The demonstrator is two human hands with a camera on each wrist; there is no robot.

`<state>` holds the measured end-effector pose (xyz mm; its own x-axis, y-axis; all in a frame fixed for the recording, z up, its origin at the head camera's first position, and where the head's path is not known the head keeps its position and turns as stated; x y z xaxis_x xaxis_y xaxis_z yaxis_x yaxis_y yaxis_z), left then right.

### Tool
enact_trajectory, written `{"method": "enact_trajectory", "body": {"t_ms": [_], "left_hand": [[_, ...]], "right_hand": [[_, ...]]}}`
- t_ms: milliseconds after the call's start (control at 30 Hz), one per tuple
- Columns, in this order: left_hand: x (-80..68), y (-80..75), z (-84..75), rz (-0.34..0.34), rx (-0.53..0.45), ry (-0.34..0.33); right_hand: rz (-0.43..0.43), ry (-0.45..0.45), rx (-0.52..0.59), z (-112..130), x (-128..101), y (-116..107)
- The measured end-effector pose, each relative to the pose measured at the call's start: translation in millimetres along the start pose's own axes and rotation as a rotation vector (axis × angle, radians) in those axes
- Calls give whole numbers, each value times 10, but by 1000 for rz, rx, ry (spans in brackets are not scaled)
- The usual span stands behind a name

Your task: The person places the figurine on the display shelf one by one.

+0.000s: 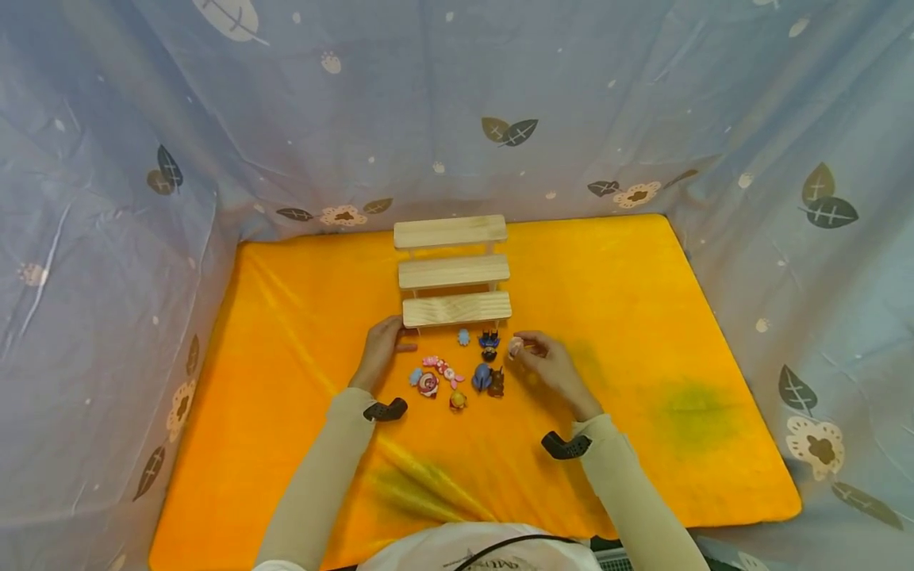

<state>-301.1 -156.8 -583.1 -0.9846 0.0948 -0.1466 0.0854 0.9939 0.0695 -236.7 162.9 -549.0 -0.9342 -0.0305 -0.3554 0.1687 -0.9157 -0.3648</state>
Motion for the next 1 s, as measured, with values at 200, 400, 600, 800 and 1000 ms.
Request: {"method": "enact_trajectory", "body": {"t_ms": [200, 400, 600, 800, 1000], "left_hand": [[-65, -5, -62, 27, 92, -39], [-64, -37, 2, 28, 144, -29], [-62, -30, -1, 10, 133, -30], [-63, -34, -2, 7, 133, -36], [-70, -38, -5, 18, 146, -39]], "right_hand": [[11, -5, 54, 72, 26, -4], [9, 17, 99, 141, 69, -19], [19, 8, 153, 256, 84, -58], [13, 4, 164, 361, 102, -95], [-9, -7, 167, 424, 128, -139]]}}
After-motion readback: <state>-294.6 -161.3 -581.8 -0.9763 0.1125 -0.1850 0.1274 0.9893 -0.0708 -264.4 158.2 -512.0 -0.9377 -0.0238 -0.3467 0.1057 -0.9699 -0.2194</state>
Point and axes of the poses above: each hand's wrist, its own x-axis towards the middle knuckle, its own y-axis out of the palm, z = x × y, the point moved 3 cm from there along x, towards the middle knuckle, and after that the axes turned 11 degrees about y, right-handed, at the moved point
